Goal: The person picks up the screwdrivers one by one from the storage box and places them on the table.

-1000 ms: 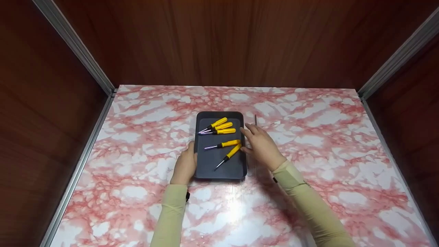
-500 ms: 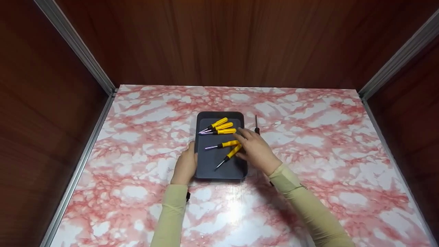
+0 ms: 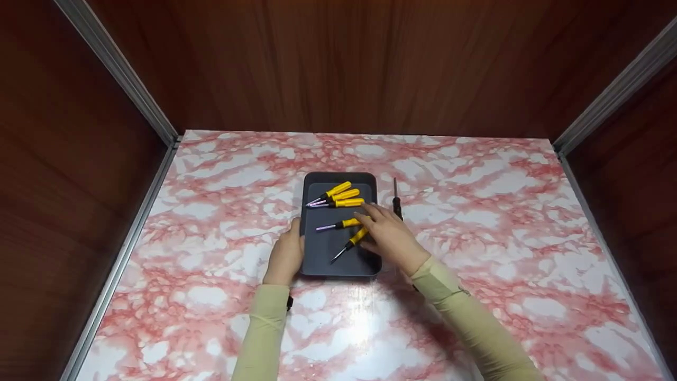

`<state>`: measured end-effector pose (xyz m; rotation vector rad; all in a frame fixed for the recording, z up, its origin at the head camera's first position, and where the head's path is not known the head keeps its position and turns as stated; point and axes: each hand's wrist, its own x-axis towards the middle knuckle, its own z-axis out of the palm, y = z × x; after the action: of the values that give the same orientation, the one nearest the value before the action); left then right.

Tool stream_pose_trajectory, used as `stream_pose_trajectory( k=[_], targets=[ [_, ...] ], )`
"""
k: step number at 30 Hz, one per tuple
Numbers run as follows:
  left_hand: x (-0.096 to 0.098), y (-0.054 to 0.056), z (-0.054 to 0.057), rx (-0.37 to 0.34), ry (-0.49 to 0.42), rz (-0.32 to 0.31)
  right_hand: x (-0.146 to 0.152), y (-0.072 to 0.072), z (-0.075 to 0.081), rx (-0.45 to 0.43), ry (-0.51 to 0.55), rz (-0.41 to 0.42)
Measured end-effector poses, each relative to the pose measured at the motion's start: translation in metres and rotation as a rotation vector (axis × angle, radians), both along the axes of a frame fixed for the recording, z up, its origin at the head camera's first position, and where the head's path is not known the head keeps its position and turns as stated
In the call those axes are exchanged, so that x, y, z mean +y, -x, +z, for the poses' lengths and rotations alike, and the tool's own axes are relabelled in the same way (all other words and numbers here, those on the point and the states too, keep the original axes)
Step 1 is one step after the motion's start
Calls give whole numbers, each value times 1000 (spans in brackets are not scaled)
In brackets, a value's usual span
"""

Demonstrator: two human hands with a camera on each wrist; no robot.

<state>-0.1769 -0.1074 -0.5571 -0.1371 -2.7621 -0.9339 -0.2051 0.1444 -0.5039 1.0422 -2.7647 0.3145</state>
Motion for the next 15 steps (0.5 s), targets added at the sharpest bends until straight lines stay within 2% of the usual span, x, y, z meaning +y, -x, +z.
stream_pose_trajectory(
  k=[15],
  targets=[
    [0,1,0,-20,-28,-1,-6,-1,-9,-13,-92,44]
  ],
)
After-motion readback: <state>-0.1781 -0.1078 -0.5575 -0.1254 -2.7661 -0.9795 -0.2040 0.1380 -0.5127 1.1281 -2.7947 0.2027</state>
